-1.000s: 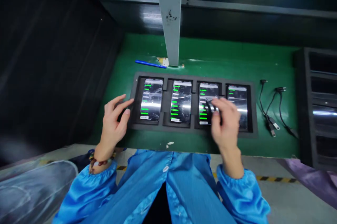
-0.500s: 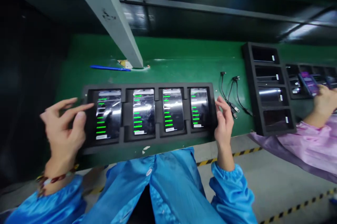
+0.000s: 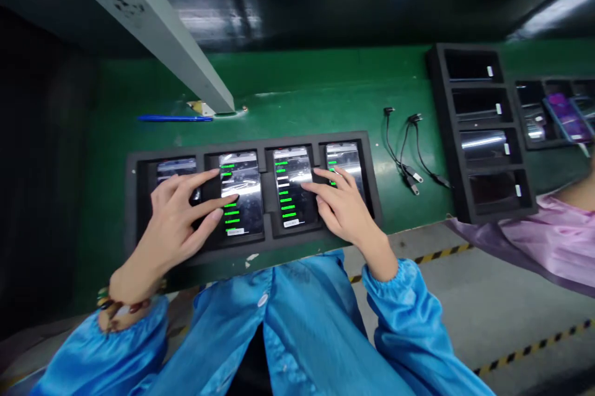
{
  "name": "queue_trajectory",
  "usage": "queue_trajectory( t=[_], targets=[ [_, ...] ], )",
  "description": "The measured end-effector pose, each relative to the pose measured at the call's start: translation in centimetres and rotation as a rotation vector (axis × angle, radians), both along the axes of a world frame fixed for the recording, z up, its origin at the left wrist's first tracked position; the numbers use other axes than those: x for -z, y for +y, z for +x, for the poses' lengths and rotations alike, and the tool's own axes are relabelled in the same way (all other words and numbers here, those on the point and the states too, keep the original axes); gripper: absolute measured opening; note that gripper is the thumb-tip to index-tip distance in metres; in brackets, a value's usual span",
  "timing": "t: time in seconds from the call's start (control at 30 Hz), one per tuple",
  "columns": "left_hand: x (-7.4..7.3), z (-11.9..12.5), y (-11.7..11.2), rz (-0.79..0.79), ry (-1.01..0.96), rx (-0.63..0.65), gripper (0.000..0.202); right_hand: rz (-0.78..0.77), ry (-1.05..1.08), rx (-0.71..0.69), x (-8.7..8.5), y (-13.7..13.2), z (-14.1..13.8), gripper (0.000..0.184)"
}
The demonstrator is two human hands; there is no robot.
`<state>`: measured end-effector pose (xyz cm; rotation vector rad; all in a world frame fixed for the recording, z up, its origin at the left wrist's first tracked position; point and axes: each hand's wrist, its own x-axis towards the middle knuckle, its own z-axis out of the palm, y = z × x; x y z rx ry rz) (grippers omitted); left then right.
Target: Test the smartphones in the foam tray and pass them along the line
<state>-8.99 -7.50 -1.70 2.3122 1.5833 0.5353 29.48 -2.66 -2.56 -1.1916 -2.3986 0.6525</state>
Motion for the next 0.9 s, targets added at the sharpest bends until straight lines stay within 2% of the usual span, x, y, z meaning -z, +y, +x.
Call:
queue_trajectory(
  t=[0.07,0.17,0.33,0.4,0.47,0.67,0.9],
  targets=[
    [-0.2,0.9,0.8,-0.022,0.046,-0.030,0.038,0.011,-0.010,0.032,0.0,0.6,-0.3,0.049],
    [-0.8,2.1,1.8,0.004,0.082,-0.080,0.040,0.058,0.027,0.182,0.0,0.9,1.3,0.047],
    [-1.3,6.8,3.4,0.020,0.017,0.184,0.037,0.095,0.064,0.352,0.5,-0.3,5.4,0.042],
    [-1.0,8.7,4.2,-0.001,0.053,0.205,0.039,0.075,0.013,0.396,0.7,-0.7,6.0,0.042],
    [-0.6,9.9,4.8,0.001,0.087,0.163,0.042,0.068,-0.014,0.431,0.8,-0.8,5.9,0.044],
    [-0.4,9.7,5.2,0.020,0.071,0.147,0.038,0.071,0.034,0.352,0.9,-0.3,5.6,0.041],
    [-0.1,9.4,5.1,0.035,0.096,0.079,0.042,0.030,0.012,0.362,1.4,0.0,5.4,0.048]
  ],
)
